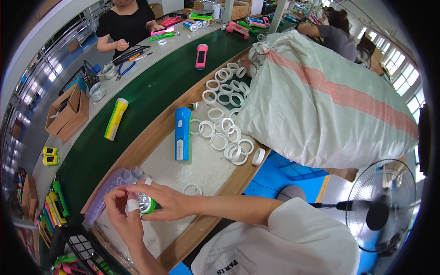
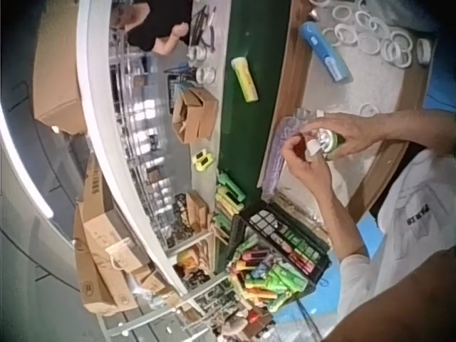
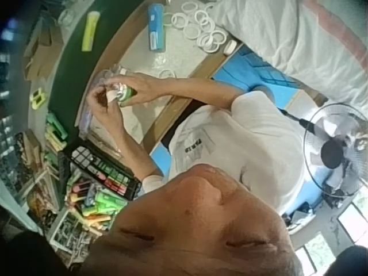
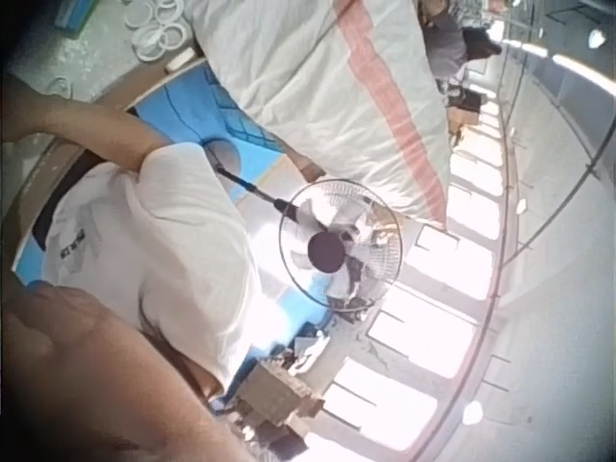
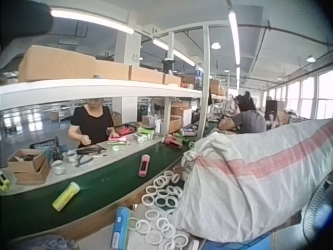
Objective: Assembling plastic flashlights by attaching components like lenses and rings.
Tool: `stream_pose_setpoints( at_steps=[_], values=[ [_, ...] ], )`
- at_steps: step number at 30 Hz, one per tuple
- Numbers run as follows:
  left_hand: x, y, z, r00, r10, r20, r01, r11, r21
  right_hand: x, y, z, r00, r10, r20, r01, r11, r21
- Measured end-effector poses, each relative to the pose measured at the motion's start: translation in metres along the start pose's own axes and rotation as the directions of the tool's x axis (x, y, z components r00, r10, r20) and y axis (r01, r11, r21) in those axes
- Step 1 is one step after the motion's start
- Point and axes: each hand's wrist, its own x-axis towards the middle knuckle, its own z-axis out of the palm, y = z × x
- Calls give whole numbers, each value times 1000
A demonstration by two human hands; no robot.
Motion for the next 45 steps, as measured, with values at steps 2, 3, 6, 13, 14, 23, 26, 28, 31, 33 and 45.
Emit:
stream_pose_setpoints(
  at_steps=[2, 3, 6, 13, 14, 23, 26, 28, 31, 33, 45],
  values=[
    [-2, 7, 1, 997, 69, -39, -70, 998, -7, 0, -1, 5, 994, -78, -71, 73, 994, -76],
    [-1, 6, 1, 995, 95, 2, -95, 995, -15, 0, -2, 0, 997, -63, -53, 59, 996, -74],
    [7, 0, 13, 962, 245, 117, -253, 966, 58, -9, -4, -16, 992, -39, -117, 26, 993, -112],
    [3, 3, -17, 973, 182, 144, -190, 981, 47, 0, 0, -8, 995, 7, -98, -7, 1000, 3],
    [2, 8, -20, 987, 72, 144, -74, 997, 5, -3, 1, -8, 992, 61, -112, -58, 998, 28],
    [9, 27, -25, 901, -360, 242, 390, 917, -87, -5, -4, -16, 999, -17, -41, 11, 988, -151],
    [2, 10, -21, 967, -140, 214, 141, 990, 13, -4, -3, -14, 999, -42, -3, 41, 988, -152],
    [-4, 6, -13, 989, 11, 146, -21, 997, 70, -3, -5, -13, 999, -43, -19, 39, 981, -192],
    [-18, 1, -3, 985, 140, 105, -150, 985, 88, -3, -7, -16, 999, -33, 14, 35, 978, -207],
    [-28, -4, 6, 992, 124, -1, -123, 991, 54, -3, -15, -21, 998, -17, 61, 29, 980, -198],
    [-35, -28, 26, 1000, 9, 7, -4, 877, -481, -14, -25, -39, 998, 37, 49, -28, 985, -171]
  ],
)
